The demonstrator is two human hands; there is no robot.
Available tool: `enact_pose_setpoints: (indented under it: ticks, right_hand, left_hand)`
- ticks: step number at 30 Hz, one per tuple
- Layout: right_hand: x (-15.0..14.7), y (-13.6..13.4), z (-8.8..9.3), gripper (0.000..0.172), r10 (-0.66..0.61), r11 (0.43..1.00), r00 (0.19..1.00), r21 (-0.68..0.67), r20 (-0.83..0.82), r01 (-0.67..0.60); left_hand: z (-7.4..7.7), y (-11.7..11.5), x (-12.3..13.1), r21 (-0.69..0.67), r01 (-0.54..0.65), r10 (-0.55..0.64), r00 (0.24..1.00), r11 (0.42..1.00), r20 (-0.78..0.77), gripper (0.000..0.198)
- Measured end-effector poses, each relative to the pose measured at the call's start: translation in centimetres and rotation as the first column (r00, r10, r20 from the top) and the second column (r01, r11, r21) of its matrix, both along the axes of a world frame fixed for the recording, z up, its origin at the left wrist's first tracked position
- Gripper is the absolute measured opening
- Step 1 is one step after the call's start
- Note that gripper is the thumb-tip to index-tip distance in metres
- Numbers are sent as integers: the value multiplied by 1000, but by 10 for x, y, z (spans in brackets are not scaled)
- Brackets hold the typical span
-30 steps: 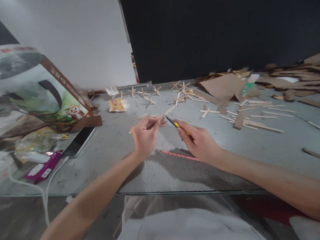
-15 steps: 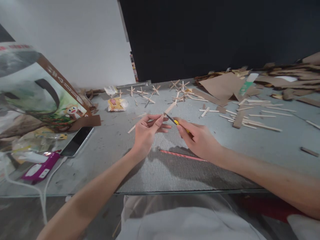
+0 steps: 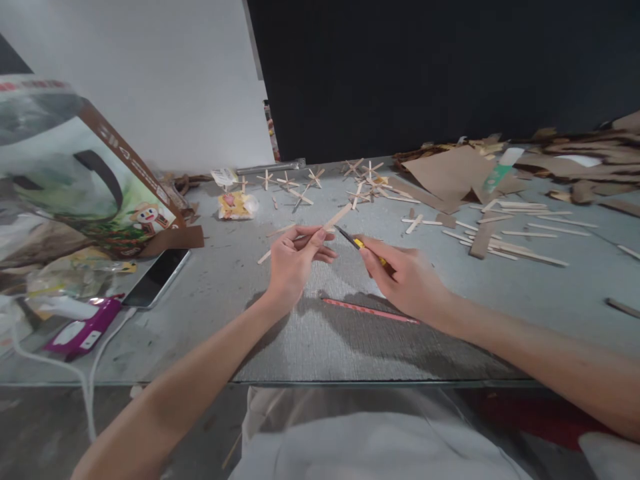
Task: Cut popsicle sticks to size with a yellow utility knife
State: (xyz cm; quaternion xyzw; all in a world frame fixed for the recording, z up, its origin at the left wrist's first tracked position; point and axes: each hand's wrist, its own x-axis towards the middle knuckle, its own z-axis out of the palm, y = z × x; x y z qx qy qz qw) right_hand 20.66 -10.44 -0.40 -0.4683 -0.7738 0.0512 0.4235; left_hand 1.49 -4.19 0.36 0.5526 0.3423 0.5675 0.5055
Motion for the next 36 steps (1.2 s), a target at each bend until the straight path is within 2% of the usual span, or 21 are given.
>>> enact_pose_setpoints:
  ticks: [3, 6, 9, 11, 14, 16, 18, 22, 26, 31, 36]
  right_hand:
    - [2, 0, 2, 38, 2, 1000, 1000, -28, -4, -2]
    - [5, 2, 3, 37, -50, 999, 998, -20, -40, 49]
    - [10, 8, 3, 37, -98, 995, 991, -21, -95, 96]
    - [14, 12, 4, 36, -97, 995, 991, -48, -97, 93]
    - [24, 20, 8, 32, -77, 992, 997, -95, 20, 79]
    - [34, 26, 10, 28, -53, 994, 988, -85, 143, 66]
    - [44, 34, 12, 28, -12, 999, 963, -36, 267, 23]
    - [59, 52, 16, 30, 98, 995, 846, -36, 525, -92]
    - [59, 67, 22, 39, 243, 962, 688, -77, 684, -263]
    - [45, 82, 31, 46, 302, 906, 500, -82, 812, -415]
    - [34, 88, 37, 47, 294, 898, 393, -112, 871, -425]
  left_hand:
    - [-3, 6, -4, 24, 25, -23, 997, 999, -72, 32]
    - [-12, 17, -10, 90, 95, -66, 955, 991, -291, 22]
    - [-24, 30, -16, 192, 172, -28, 812, 966, -583, 14]
    - [-33, 37, -17, 246, 226, 12, 712, 942, -702, 13]
    - [-41, 44, -17, 304, 297, 69, 603, 905, -795, 14]
    - [-42, 46, -17, 320, 336, 77, 574, 886, -816, 11]
    - [-41, 47, -17, 309, 367, 47, 575, 877, -817, 9]
    - [-37, 51, -18, 213, 408, -89, 606, 888, -791, 10]
    - [-32, 55, -18, 126, 460, -206, 605, 879, -769, 8]
    - [-29, 59, -16, 77, 477, -230, 552, 876, -801, 9]
    - [-30, 62, -15, 56, 489, -229, 503, 871, -833, 7]
